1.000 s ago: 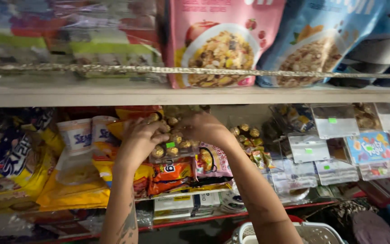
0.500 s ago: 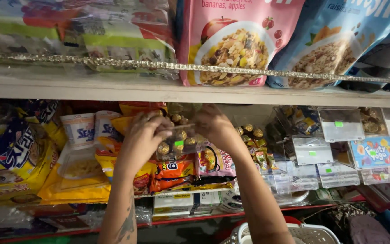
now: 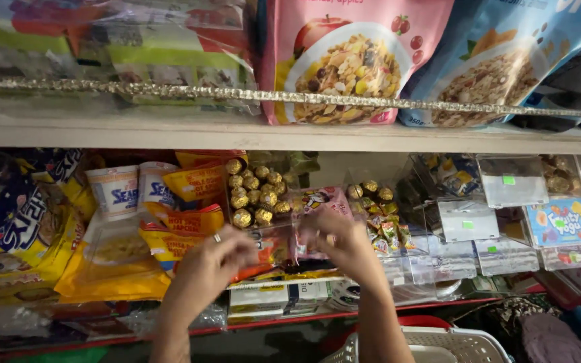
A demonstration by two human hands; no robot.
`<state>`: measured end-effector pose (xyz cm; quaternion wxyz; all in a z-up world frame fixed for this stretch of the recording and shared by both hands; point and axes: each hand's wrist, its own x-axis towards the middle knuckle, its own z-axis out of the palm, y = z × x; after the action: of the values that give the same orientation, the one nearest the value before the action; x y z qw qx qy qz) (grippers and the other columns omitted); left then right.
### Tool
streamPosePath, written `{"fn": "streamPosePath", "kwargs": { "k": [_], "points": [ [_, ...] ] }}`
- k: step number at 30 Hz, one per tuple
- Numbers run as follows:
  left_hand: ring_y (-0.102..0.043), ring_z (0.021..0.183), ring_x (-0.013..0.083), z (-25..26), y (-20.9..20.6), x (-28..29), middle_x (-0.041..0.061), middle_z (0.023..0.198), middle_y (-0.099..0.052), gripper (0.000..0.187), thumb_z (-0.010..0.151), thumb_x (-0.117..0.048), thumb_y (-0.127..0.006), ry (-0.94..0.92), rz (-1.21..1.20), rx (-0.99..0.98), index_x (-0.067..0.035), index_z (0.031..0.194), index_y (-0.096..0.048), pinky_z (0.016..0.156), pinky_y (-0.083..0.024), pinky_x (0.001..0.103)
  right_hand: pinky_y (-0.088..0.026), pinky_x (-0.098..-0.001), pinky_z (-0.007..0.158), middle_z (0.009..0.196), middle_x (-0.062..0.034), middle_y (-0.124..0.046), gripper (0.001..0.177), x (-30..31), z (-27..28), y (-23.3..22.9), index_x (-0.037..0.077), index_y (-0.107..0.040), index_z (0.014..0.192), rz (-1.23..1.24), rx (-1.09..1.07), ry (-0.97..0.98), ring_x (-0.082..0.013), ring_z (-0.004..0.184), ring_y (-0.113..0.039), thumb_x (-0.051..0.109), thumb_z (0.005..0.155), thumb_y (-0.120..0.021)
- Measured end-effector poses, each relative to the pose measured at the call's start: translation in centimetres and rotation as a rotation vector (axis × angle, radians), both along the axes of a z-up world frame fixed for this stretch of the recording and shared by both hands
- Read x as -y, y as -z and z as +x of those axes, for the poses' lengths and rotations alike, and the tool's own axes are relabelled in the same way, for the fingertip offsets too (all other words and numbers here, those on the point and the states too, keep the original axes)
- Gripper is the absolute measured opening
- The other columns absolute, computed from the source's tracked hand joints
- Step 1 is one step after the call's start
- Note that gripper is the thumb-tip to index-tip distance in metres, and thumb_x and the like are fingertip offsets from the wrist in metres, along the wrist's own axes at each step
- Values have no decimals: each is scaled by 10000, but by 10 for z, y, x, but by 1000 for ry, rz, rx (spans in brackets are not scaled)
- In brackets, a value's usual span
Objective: Stocking and organizing various food items, including ramen, chocolates, and muesli, on grocery store shelves.
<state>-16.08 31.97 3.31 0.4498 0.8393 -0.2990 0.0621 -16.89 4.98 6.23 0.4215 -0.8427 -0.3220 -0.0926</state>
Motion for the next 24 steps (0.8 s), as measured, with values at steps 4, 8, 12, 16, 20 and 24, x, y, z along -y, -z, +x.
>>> {"fn": "streamPosePath", "kwargs": {
  "k": [4, 8, 12, 16, 20, 24],
  "points": [
    [-724, 899, 242, 35, 25, 15, 101, 1072, -718, 409, 943, -384, -655, -433, 51, 137, -54, 1180, -699, 771, -574, 385, -583, -392, 727, 1068, -132, -756, 175, -17, 30, 12, 47, -746, 1045, 49, 219, 484, -287, 910, -721, 171, 922, -729],
    [-707, 950, 343, 57, 37, 23, 170, 1107, -756, 515, 979, -446, -655, -697, 190, 366, -12, 1251, -713, 919, -517, 439, -555, -418, 672, 894, -157, -761, 297, -30, 60, 35, 106, -708, 1188, -64, -116, 730, -319, 733, -750, 292, 965, -643],
    [-714, 867, 297, 68, 35, 26, 156, 1040, -778, 427, 1003, -389, -647, -683, 174, 204, -41, 1237, -726, 1000, -487, 433, -546, -453, 623, 853, -194, -736, 315, -32, 76, 55, 100, -734, 1179, 8, -12, 751, -365, 700, -729, 263, 923, -654],
    [-712, 842, 273, 72, 36, 22, 144, 958, -786, 289, 1000, -271, -656, -696, 129, 205, -63, 1162, -772, 1070, -462, 442, -563, -458, 722, 934, -208, -741, 244, -32, 82, 64, 48, -760, 1093, 19, 150, 712, -389, 828, -722, 198, 962, -619],
    [-666, 951, 344, 60, 29, 12, 162, 985, -772, 252, 927, -213, -700, -686, 14, 358, -41, 1084, -797, 935, -509, 448, -572, -448, 760, 1033, -221, -731, 223, -36, 63, 58, -21, -724, 1066, 82, 242, 643, -413, 915, -710, 145, 969, -610],
    [-638, 931, 351, 46, 23, 9, 162, 972, -762, 254, 908, -201, -707, -674, -6, 337, -43, 1085, -798, 885, -512, 450, -570, -449, 755, 1015, -224, -735, 215, -42, 41, 57, -23, -738, 1060, 54, 225, 657, -409, 887, -718, 125, 960, -619]
  ]
}}
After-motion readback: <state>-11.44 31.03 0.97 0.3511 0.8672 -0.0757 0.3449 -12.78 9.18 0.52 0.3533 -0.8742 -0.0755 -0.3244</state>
